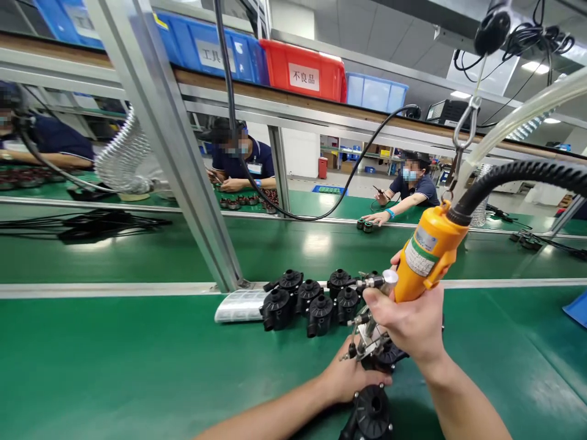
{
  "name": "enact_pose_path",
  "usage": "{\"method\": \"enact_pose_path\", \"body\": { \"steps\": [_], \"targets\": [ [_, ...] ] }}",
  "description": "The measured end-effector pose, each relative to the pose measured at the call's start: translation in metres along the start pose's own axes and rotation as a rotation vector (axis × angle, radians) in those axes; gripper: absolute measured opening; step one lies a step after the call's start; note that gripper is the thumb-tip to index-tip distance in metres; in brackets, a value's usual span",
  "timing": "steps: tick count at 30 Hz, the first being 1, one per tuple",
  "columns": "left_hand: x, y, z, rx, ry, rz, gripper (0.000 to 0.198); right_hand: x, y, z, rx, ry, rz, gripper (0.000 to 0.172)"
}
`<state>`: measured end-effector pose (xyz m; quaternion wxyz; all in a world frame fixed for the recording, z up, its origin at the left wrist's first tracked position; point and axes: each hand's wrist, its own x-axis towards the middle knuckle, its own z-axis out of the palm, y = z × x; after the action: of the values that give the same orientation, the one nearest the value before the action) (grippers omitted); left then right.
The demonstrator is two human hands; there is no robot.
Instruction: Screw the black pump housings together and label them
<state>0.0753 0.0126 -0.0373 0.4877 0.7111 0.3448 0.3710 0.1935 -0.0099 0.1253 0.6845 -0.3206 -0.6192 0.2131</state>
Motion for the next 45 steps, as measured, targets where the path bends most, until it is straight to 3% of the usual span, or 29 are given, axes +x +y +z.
{"method": "enact_pose_path", "body": {
  "steps": [9,11,15,16,17,19,21,23,26,33,39,45],
  "targets": [
    [-0.002,-0.012,0.003,0.033,-0.028,-0.036,0.079,0.005,0.004,-0.006,0.140,0.057,0.099,0.045],
    [-0.005,-0.023,0.000,-0.076,-0.097,-0.071,0.080,0.010,0.001,-0.020,0.139,0.131,0.068,0.046],
    [-0.007,-0.048,-0.015,-0.415,-0.436,-0.093,0.103,0.018,-0.007,-0.069,0.140,0.387,-0.053,0.049],
    [-0.006,-0.053,-0.018,-0.439,-0.462,-0.087,0.101,0.020,-0.008,-0.082,0.129,0.428,-0.077,0.047],
    [-0.004,-0.057,-0.020,-0.425,-0.412,-0.081,0.094,0.022,-0.007,-0.094,0.105,0.456,-0.093,0.045],
    [0.004,-0.064,-0.017,-0.327,-0.132,-0.074,0.079,0.025,-0.003,-0.110,0.033,0.484,-0.118,0.043],
    [0.014,-0.068,-0.009,-0.221,0.127,-0.085,0.081,0.029,0.004,-0.118,-0.020,0.473,-0.125,0.043],
    [0.025,-0.070,0.002,-0.156,0.244,-0.105,0.093,0.034,0.011,-0.119,-0.024,0.458,-0.113,0.044],
    [0.043,-0.068,0.015,-0.085,0.320,-0.111,0.099,0.040,0.017,-0.114,-0.006,0.453,-0.079,0.046],
    [0.069,-0.054,0.025,-0.015,0.402,-0.094,0.084,0.049,0.016,-0.108,-0.031,0.501,-0.106,0.045],
    [0.064,-0.040,0.020,-0.117,0.237,-0.056,0.060,0.052,0.019,-0.106,-0.035,0.525,-0.114,0.044],
    [0.031,-0.047,0.007,-0.160,0.110,-0.052,0.092,0.050,0.027,-0.093,-0.009,0.422,-0.060,0.048]
  ]
}}
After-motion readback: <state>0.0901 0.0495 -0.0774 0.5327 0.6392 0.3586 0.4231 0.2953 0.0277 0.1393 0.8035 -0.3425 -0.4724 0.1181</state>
